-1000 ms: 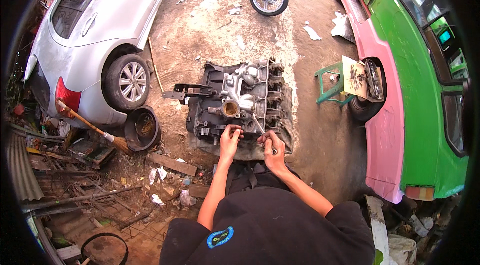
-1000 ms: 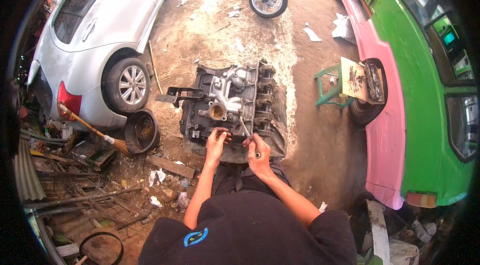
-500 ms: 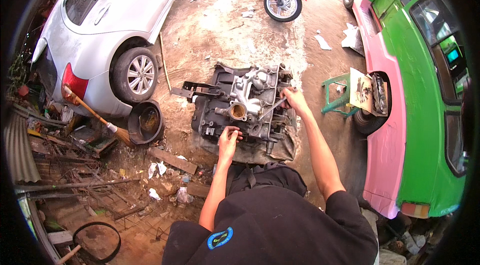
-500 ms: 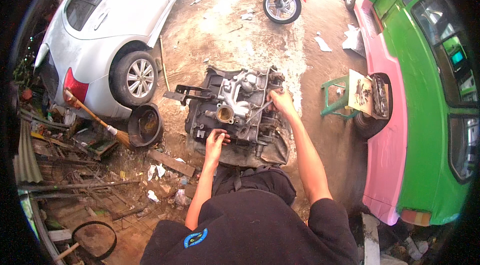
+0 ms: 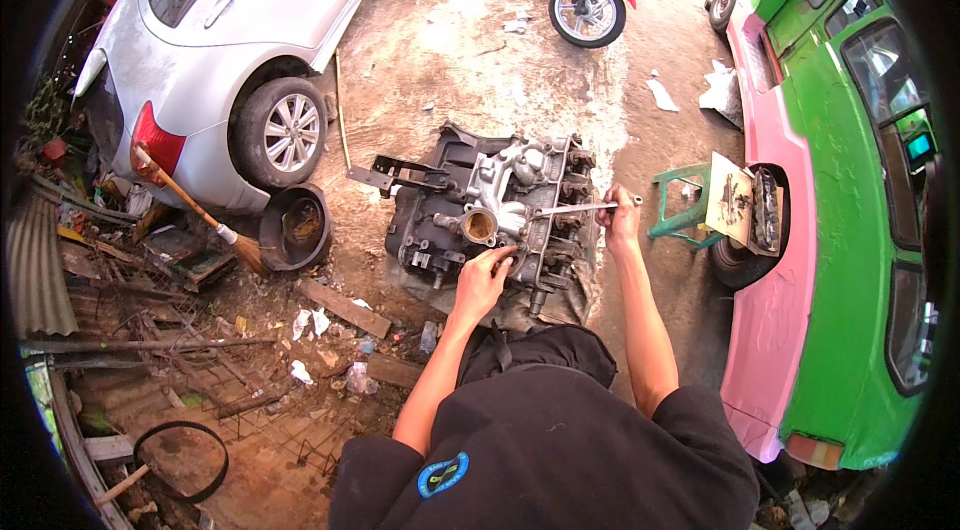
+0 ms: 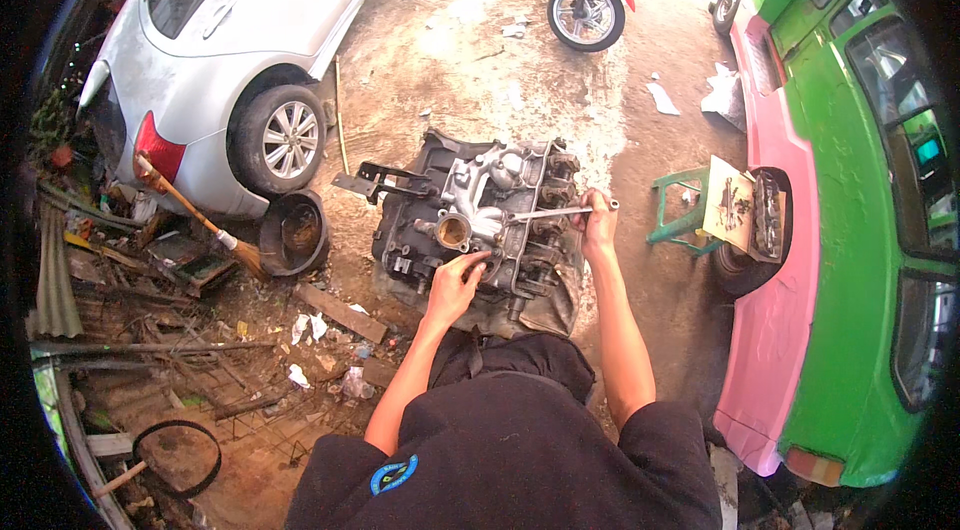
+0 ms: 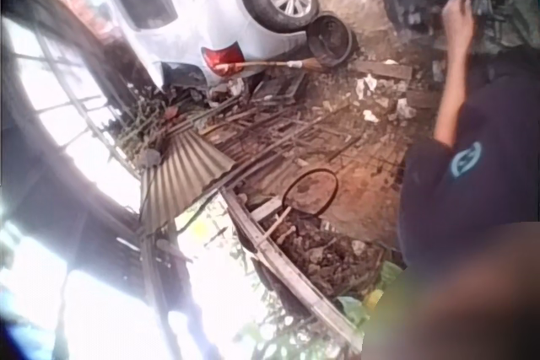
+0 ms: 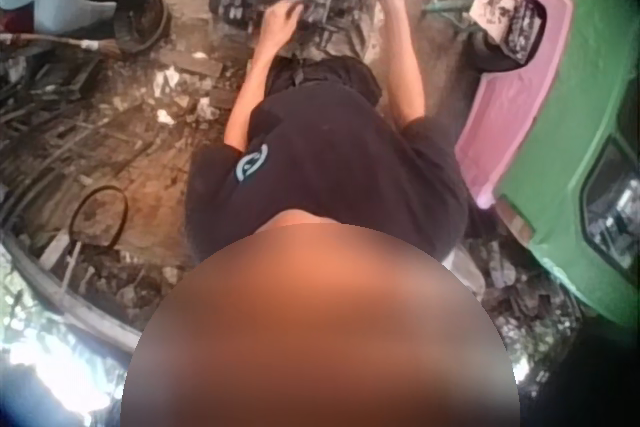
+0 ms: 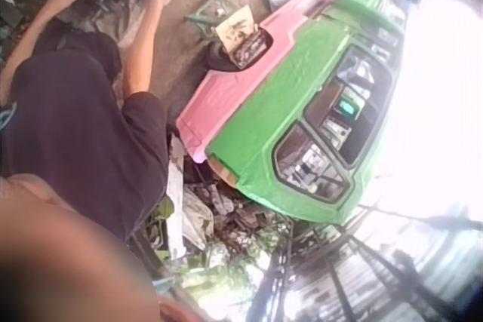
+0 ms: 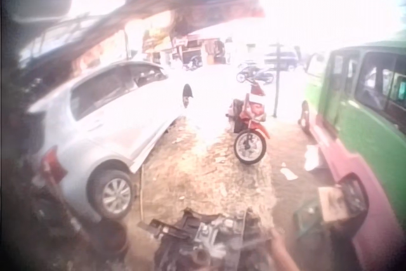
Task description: The person uses a wrench to loosen and remove bolts from a car engine block placed on the ground. They repeatedly reposition the wrench and hands to access different bolts, then place the wrench on a nearby stool before continuing to remove additional bolts.
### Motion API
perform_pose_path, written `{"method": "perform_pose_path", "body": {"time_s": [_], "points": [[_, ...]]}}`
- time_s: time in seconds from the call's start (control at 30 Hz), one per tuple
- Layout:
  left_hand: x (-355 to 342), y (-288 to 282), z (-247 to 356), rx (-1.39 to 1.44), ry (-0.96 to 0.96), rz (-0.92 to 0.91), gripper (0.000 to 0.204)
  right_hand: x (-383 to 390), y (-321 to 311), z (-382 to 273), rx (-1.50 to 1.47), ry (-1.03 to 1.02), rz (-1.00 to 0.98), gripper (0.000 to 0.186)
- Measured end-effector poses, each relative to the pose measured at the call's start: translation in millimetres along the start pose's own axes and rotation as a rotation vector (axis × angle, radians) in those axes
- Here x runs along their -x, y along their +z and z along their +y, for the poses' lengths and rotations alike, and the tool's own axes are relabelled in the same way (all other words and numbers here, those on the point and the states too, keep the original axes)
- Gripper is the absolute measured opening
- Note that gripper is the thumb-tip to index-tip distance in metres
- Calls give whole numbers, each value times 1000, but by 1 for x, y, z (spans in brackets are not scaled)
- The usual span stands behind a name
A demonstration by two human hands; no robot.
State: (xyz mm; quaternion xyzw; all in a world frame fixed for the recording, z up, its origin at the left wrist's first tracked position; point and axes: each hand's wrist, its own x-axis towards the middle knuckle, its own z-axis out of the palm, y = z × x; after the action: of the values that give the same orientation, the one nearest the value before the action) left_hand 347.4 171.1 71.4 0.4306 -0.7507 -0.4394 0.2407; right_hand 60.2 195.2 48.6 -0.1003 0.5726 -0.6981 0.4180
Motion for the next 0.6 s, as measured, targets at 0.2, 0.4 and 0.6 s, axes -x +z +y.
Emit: {"method": "perform_pose_path", "body": {"time_s": [0.2,0.4,0.6], "points": [[-16,7,-1,-324,98,-13,31,31,-37,24,3,41,45,30],[-21,14,-10,-348,181,17,24,54,-42,40,-5,49,108,36],[-28,15,-4,-521,142,-100,23,64,-37,39,-3,100,102,31]]}}
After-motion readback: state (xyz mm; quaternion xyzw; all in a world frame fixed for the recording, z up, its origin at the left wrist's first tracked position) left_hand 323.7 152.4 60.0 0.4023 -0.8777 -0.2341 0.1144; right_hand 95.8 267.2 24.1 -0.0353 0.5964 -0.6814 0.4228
